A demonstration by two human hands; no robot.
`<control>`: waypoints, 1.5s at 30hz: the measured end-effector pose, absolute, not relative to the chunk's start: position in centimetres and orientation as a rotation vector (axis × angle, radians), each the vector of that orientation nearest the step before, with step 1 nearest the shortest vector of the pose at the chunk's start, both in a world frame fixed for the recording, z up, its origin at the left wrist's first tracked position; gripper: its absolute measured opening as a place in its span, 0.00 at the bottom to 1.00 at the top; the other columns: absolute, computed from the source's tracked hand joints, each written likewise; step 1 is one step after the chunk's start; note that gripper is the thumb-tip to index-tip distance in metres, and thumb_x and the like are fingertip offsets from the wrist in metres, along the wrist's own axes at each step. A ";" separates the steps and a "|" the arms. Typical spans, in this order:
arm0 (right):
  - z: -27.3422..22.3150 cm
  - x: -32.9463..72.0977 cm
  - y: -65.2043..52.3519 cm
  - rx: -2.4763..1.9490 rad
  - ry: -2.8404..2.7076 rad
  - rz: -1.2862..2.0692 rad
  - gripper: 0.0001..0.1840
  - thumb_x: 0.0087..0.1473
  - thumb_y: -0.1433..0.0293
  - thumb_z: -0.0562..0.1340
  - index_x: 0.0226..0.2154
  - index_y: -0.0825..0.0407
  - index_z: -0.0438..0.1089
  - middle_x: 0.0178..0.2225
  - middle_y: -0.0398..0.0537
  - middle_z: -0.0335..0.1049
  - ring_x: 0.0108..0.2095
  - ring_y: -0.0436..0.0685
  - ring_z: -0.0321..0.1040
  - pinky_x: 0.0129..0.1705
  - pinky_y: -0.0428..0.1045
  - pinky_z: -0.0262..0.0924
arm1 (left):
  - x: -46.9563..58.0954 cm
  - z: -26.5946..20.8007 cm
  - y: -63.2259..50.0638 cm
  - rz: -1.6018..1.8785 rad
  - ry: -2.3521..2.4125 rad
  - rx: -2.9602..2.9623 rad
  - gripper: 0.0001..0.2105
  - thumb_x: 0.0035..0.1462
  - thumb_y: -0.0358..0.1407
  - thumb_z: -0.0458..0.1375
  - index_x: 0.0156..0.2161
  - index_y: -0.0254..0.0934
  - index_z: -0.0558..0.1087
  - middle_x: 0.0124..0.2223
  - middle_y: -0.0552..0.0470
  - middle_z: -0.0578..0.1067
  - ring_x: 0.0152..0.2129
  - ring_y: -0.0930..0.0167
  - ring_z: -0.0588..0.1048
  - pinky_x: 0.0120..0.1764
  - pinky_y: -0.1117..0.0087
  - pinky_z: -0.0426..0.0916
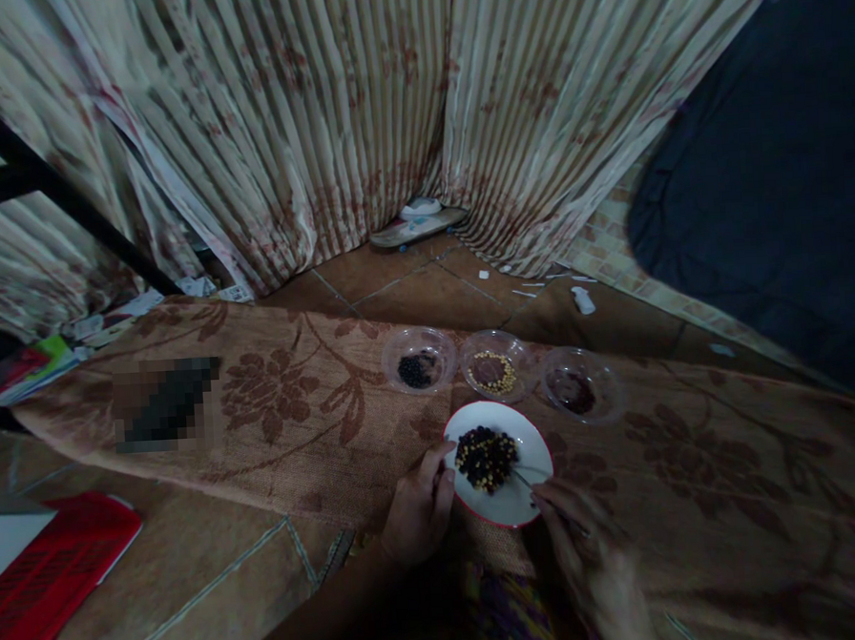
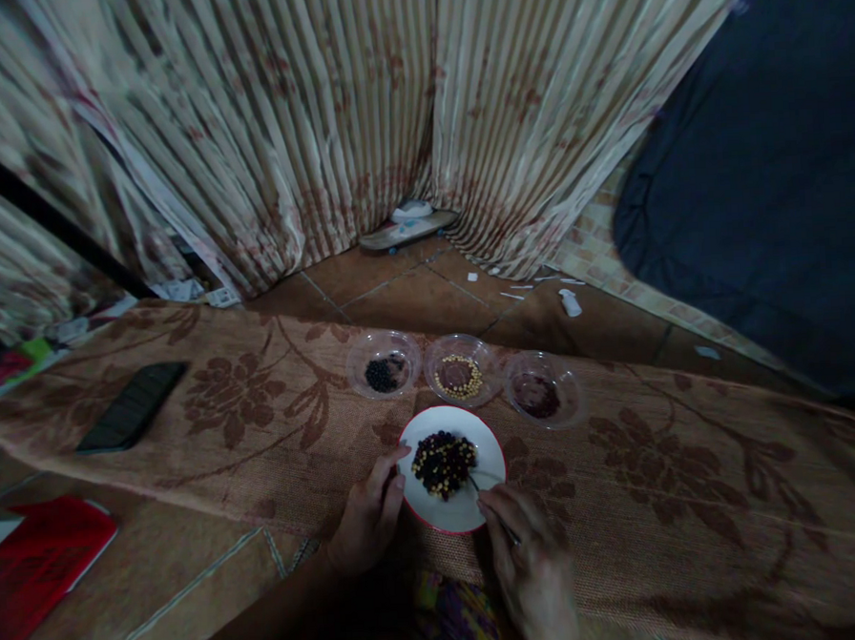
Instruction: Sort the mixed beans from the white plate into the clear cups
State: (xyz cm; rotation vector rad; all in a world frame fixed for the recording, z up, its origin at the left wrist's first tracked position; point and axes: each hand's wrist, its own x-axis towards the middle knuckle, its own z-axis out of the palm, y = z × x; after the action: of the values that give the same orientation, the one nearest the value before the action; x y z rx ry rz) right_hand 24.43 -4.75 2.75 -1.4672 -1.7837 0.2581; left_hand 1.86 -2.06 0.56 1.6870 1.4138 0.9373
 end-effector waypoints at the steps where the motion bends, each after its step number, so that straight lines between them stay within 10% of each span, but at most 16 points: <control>1: 2.8 24.3 -4.8 -1.481 -1.768 0.272 0.11 0.60 0.64 0.60 0.37 0.46 0.78 0.39 0.49 0.78 0.40 0.56 0.76 0.43 0.51 0.72 | 1.9 0.6 -2.1 0.935 1.414 1.684 0.17 0.66 0.34 0.46 0.58 0.40 0.64 0.47 0.48 0.78 0.41 0.69 0.78 0.48 0.67 0.71; 45: 1.8 25.6 -6.1 -1.699 -0.982 0.761 0.17 0.46 0.56 0.69 0.32 0.52 0.79 0.38 0.53 0.79 0.42 0.62 0.74 0.47 0.57 0.67 | 1.4 0.8 -2.5 1.130 1.511 1.694 0.18 0.67 0.37 0.46 0.60 0.37 0.59 0.41 0.49 0.77 0.33 0.71 0.77 0.39 0.70 0.72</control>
State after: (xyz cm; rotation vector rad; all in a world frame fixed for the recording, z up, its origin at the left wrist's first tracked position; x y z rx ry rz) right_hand 25.59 -6.11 1.82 -1.6990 -0.9821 0.7606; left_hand 1.41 -2.46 0.82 1.6940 1.5113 1.1298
